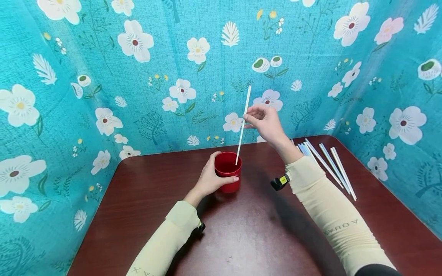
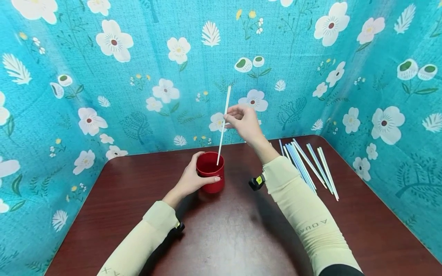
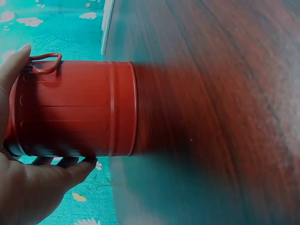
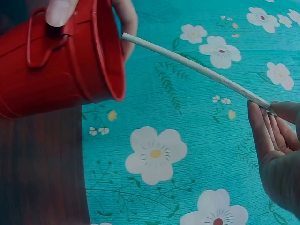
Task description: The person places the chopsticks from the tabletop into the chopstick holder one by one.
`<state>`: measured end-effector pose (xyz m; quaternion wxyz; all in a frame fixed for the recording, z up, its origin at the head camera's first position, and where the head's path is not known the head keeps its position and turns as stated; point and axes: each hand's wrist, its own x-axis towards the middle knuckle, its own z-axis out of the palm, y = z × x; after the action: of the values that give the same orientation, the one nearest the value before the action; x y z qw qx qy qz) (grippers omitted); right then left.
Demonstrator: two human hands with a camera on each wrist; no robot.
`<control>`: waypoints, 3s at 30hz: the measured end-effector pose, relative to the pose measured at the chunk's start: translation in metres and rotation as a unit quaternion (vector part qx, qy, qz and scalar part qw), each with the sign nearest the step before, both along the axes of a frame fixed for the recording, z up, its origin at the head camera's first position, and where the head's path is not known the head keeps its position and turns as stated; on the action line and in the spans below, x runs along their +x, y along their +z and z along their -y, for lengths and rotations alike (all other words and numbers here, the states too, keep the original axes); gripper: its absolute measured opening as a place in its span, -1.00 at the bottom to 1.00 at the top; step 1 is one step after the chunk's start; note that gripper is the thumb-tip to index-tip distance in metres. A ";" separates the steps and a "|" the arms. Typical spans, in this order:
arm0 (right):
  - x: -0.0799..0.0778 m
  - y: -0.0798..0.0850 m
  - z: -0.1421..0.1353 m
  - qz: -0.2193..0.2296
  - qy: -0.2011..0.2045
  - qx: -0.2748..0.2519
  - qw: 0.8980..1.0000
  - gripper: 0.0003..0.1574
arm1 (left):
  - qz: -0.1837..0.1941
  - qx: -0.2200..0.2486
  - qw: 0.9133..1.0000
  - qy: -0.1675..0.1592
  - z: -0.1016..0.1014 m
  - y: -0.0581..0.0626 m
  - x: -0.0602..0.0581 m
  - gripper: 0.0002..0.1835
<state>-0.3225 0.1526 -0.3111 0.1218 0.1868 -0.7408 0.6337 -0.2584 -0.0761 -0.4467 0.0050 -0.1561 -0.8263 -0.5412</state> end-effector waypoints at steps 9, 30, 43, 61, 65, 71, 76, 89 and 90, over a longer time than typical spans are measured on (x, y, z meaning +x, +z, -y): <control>0.005 -0.022 0.005 -0.004 0.024 0.029 0.999 -0.69 | -0.005 0.004 1.000 -0.006 -0.004 -0.001 0.000 0.11; 0.011 -0.065 0.018 0.014 0.053 0.059 0.997 -0.70 | 0.044 0.065 0.997 -0.007 -0.005 -0.009 0.001 0.07; 0.018 -0.070 0.022 0.029 0.057 0.085 0.994 -0.68 | 0.037 0.076 0.996 -0.010 -0.008 -0.009 -0.004 0.11; 0.011 -0.079 0.021 0.029 0.039 0.093 0.994 -0.61 | 0.040 0.062 0.997 0.006 -0.012 -0.005 -0.003 0.05; 0.011 -0.078 0.020 0.032 0.040 0.100 0.994 -0.61 | 0.040 0.062 0.997 0.007 -0.013 -0.006 -0.003 0.06; 0.011 -0.078 0.019 0.055 0.046 0.116 0.991 -0.60 | 0.039 0.064 0.997 0.006 -0.012 -0.007 -0.004 0.04; 0.011 -0.078 0.017 0.072 0.047 0.129 0.988 -0.59 | 0.040 0.062 0.997 0.007 -0.012 -0.007 -0.003 0.04; 0.010 -0.066 -0.003 0.042 0.028 0.161 0.986 -0.61 | 0.046 0.060 0.997 0.008 -0.013 -0.004 0.000 0.04; 0.009 -0.065 -0.006 0.041 0.024 0.166 0.985 -0.61 | 0.047 0.061 0.997 0.008 -0.013 -0.001 0.002 0.04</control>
<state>-0.3131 0.1586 -0.3760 0.0439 0.1960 -0.8353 0.5118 -0.2562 -0.0627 -0.4472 -0.0198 -0.1237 -0.7921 -0.5974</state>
